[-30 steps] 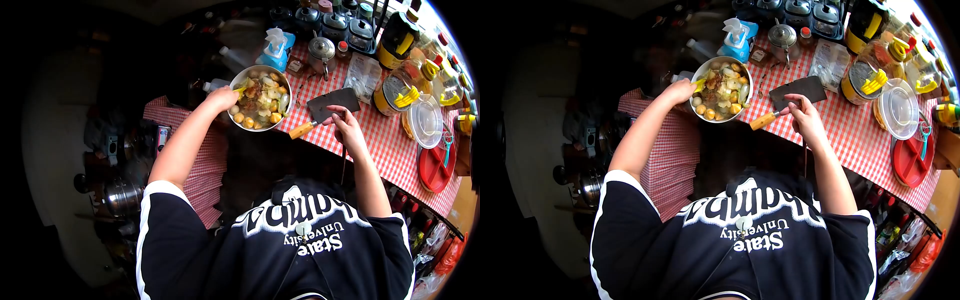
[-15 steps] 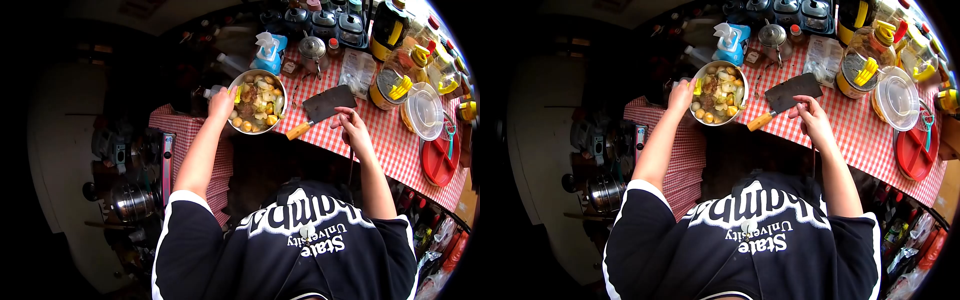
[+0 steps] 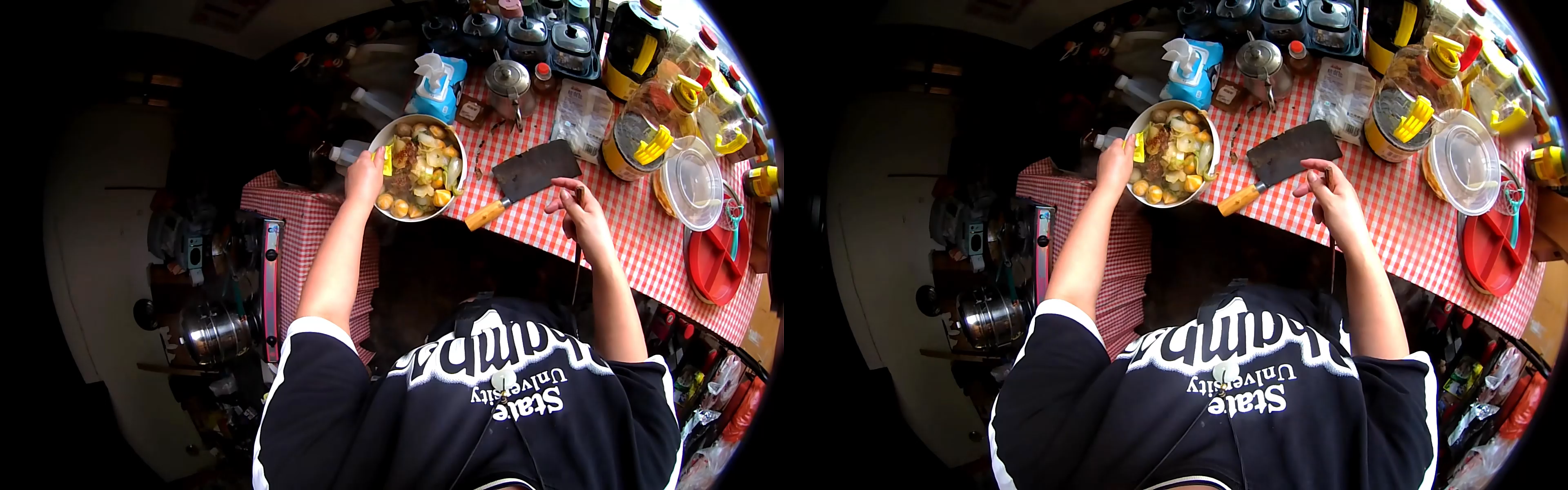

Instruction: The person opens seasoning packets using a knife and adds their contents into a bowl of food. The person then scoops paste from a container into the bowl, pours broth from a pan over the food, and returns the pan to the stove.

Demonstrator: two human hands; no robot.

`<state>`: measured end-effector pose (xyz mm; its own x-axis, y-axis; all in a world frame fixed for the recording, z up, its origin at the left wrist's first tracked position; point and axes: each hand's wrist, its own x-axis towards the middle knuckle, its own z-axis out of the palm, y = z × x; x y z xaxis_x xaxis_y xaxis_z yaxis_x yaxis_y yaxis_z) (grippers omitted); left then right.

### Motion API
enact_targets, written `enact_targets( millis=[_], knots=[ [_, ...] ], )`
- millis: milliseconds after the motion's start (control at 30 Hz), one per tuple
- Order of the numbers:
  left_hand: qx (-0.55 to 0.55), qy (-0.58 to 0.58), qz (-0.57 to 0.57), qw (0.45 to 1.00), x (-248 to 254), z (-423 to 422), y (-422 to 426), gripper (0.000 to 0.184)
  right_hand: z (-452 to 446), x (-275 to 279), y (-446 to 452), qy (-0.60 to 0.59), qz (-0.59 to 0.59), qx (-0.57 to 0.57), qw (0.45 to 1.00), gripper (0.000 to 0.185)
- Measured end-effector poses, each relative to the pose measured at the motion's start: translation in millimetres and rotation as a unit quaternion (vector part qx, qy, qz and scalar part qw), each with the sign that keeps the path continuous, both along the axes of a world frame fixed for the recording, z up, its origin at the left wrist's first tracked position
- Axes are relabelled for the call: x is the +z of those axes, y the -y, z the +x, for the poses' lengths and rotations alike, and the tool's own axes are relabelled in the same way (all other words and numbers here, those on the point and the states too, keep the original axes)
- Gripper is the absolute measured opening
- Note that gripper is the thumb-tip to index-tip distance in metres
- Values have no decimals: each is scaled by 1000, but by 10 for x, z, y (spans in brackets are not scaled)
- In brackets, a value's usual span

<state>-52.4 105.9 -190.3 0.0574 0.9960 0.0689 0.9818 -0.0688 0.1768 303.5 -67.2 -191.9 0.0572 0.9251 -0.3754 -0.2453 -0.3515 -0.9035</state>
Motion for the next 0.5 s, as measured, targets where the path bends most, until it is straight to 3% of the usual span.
enact_targets(
  millis=[500],
  knots=[
    [-5, 1, 9, 1000, -62, -15, -20, 48, 23, 35, -69, 10, 13, 5, 1000, 27]
  ],
)
